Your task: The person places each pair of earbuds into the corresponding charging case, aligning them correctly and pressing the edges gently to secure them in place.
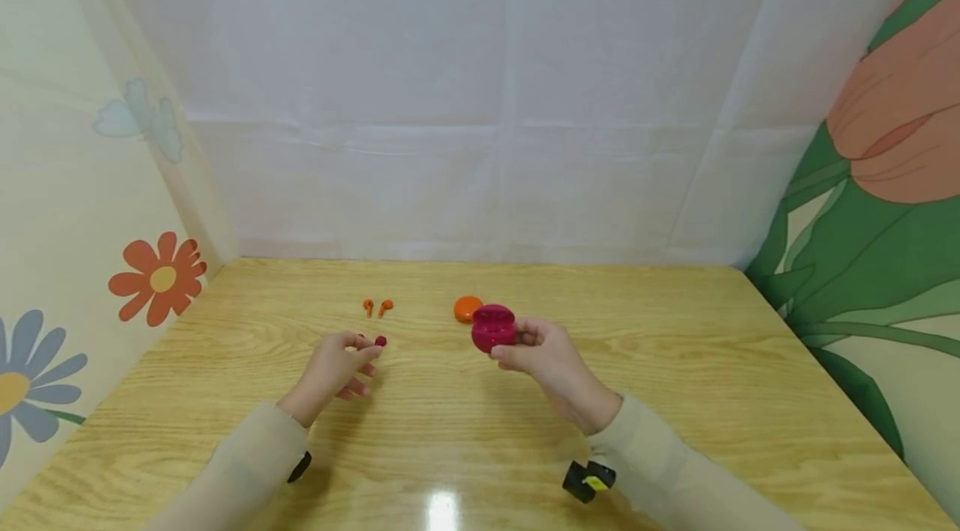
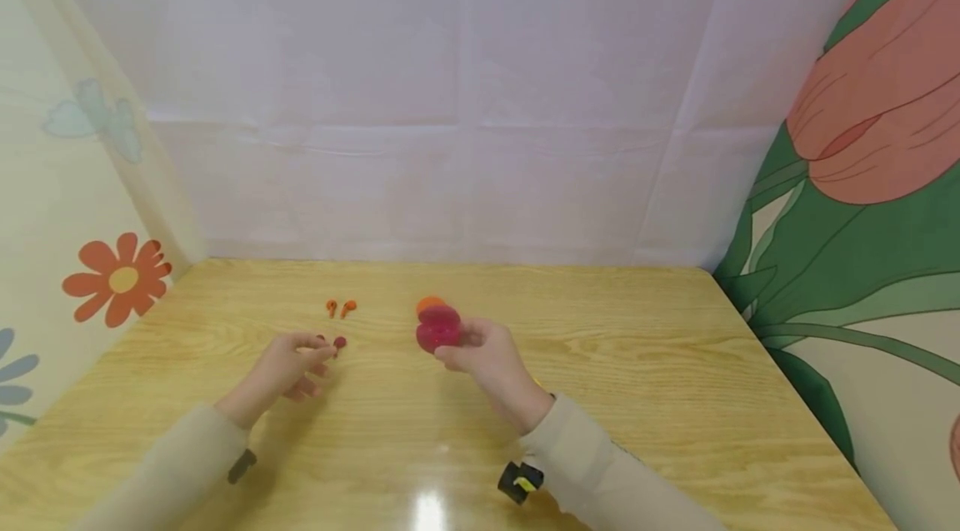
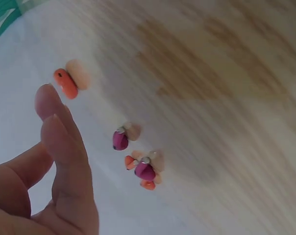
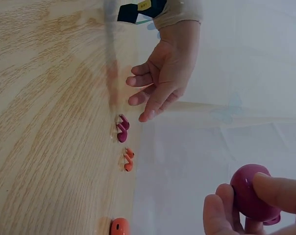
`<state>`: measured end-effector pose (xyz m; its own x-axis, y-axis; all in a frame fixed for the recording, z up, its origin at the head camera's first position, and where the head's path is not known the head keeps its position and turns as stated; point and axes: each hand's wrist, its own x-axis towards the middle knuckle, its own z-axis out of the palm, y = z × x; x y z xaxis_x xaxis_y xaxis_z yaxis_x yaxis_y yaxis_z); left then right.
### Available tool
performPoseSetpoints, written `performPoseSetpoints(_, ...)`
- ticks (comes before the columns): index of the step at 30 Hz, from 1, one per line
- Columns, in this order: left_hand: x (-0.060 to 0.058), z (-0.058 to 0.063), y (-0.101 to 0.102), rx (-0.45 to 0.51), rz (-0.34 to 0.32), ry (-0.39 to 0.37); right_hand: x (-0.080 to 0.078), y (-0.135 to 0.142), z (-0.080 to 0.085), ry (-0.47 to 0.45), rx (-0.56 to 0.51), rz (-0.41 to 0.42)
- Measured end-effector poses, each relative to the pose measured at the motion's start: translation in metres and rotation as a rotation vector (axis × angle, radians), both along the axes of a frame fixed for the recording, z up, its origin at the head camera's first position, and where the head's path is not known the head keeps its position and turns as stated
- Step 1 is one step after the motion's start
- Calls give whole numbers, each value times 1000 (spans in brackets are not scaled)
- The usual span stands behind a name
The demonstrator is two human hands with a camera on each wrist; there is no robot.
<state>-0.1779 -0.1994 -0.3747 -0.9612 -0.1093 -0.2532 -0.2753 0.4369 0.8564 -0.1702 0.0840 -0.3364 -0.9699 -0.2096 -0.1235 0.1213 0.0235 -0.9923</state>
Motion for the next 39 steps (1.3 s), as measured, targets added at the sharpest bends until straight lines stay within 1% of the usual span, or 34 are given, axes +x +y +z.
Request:
performPoseSetpoints(4,-3,-3,-1,-19,-3,-9,0,0,1,2,-1,2)
performPoseSetpoints(8,-6,-5,0,-26,9,-20,-1,-1,1,-4,-3,-6)
performPoseSetpoints(14,-10,-6,5,-65,-6,-18,-2,-1,1,1,-2,0)
performPoseSetpoints(19,-15,-8,4,-86,-14,-23,-2,-2,0,-1,-2,4)
performPoseSetpoints(27,-20,-11,3,-90,-22,-54,-2,-1,0,7,-1,19)
performPoseSetpoints(33,-23,-13,5,-90,-11,-99,-2,0,0,10,-3,14)
performPoseSetpoints(39,-28,-14,6,-117,-22,-118,-1,0,0,4,-6,14)
